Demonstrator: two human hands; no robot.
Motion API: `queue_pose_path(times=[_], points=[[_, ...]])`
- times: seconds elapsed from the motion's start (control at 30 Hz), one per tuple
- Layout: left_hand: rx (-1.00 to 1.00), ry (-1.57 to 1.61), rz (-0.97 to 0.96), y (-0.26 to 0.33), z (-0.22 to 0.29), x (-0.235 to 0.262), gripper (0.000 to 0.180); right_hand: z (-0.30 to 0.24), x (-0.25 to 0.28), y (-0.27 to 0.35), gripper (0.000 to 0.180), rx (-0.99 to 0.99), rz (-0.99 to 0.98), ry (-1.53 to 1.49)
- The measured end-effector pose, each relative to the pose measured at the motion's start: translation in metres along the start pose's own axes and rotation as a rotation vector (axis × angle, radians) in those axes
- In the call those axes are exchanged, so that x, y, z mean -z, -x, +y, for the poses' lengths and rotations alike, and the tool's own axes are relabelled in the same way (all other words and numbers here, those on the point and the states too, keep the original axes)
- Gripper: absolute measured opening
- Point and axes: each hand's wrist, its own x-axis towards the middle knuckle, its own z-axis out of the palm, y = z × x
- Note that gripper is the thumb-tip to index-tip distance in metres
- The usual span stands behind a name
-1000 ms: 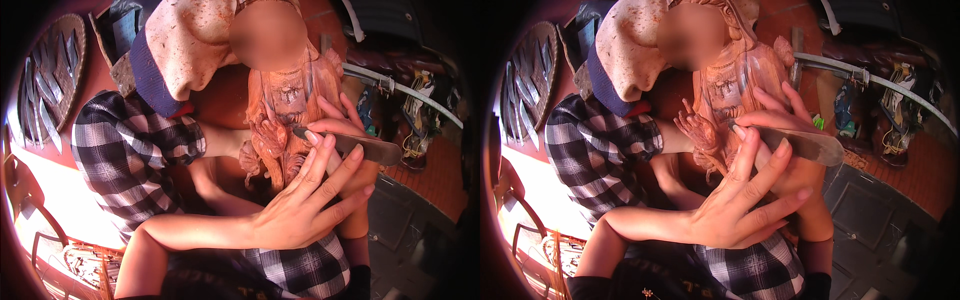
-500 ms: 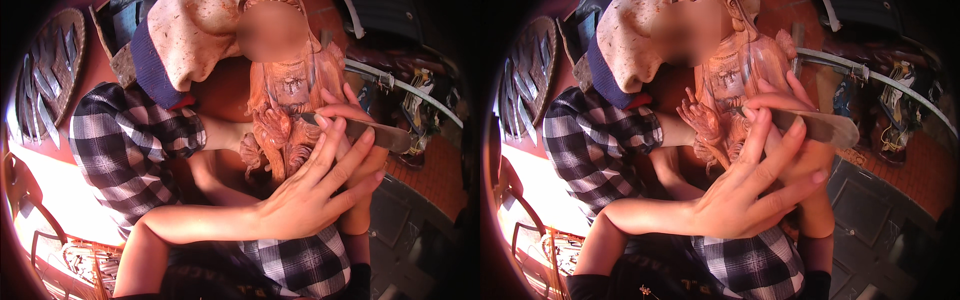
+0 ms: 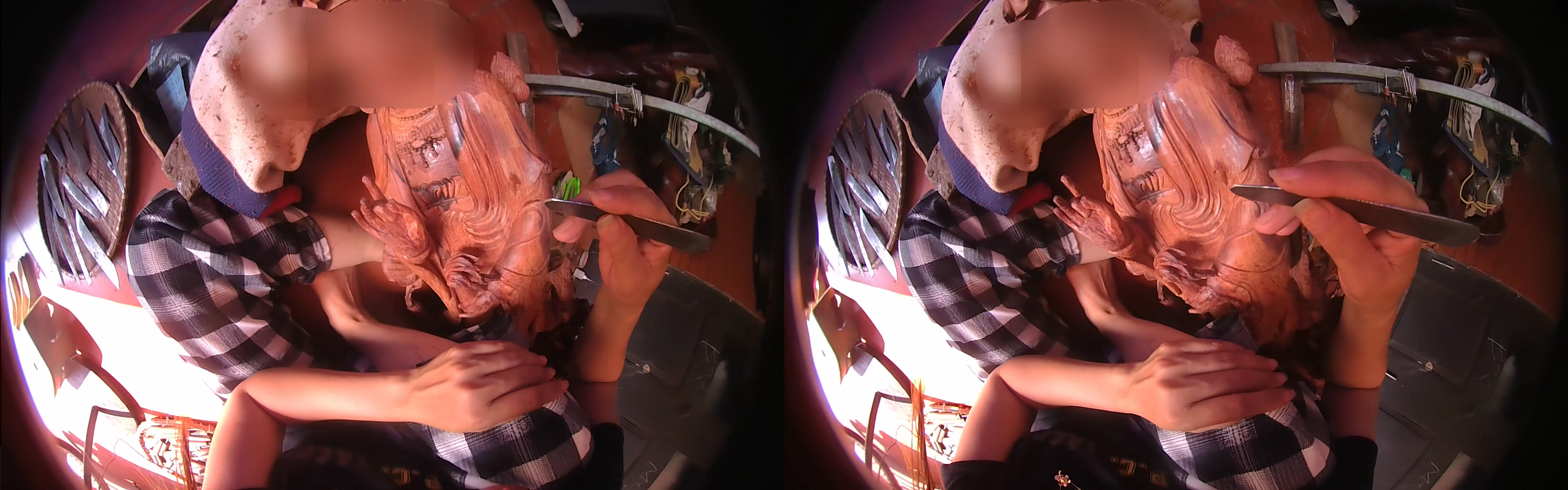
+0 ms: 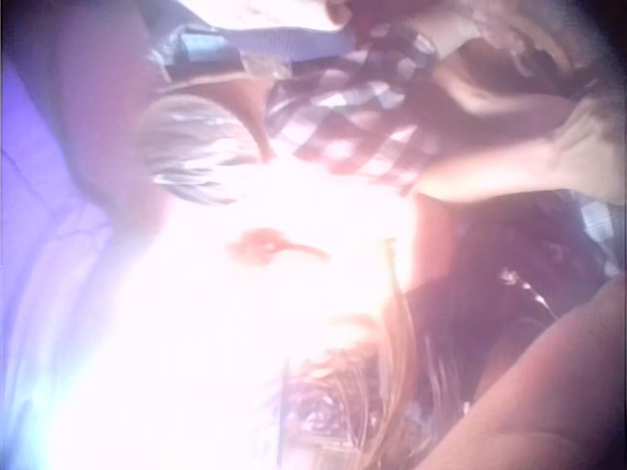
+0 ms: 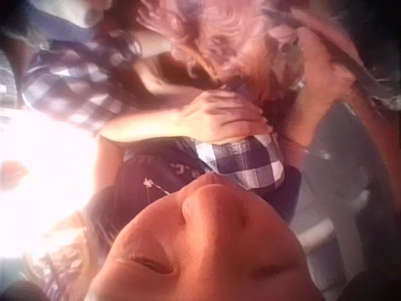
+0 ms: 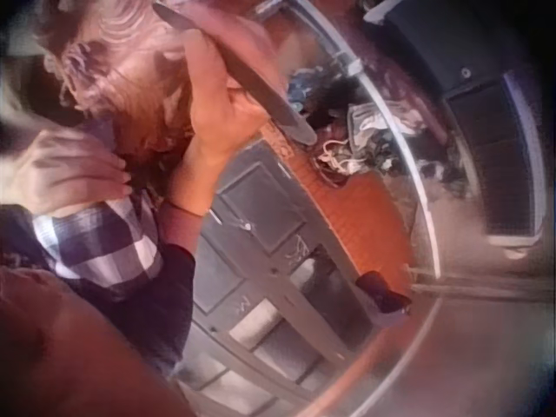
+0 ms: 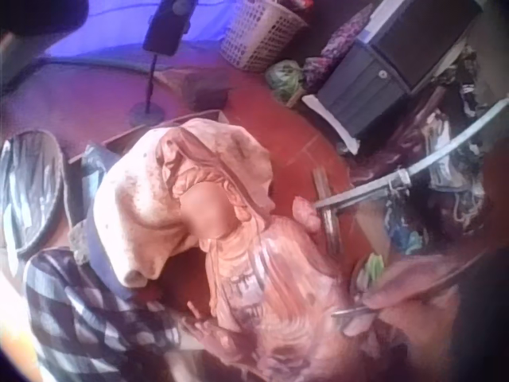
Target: The person is carving a wooden statue of a figure, likely a deity, using various chisels and carving tools. They meticulously shape and refine the details of the statue, focusing on different areas throughout the clip.
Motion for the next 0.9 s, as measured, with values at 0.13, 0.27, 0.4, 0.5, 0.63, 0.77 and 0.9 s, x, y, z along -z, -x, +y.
queue_pose_path(times=[0.13, 0.27, 0.4, 0.5, 0.63, 0.77, 0.9], points=[[0.002, -0.012, 0.018, -0.010, 0.000, 0.009, 0.028, -0.002, 0.008, -0.012, 0.012, -0.028, -0.186, 0.017], [0.026, 0.015, 0.017, -0.017, 0.005, 0.010, 0.027, -0.003, 0.005, -0.021, 0.010, -0.004, -0.355, 0.044], [0.075, 0.065, -0.012, -0.010, 0.008, 0.007, 0.026, 0.012, -0.003, -0.032, 0.016, 0.247, -0.452, 0.020], [0.088, 0.060, -0.075, -0.012, 0.005, 0.008, 0.026, 0.017, -0.009, -0.034, 0.015, 0.261, -0.503, 0.097], [0.125, 0.051, -0.073, -0.004, 0.004, 0.001, 0.032, 0.022, -0.012, -0.037, 0.014, 0.247, -0.569, 0.150], [0.090, -0.009, -0.063, -0.007, 0.001, 0.001, 0.029, 0.027, -0.014, -0.038, 0.013, 0.214, -0.628, 0.198], [0.061, -0.065, -0.060, -0.007, 0.001, -0.004, 0.025, 0.027, -0.011, -0.038, 0.011, 0.260, -0.667, 0.370]])
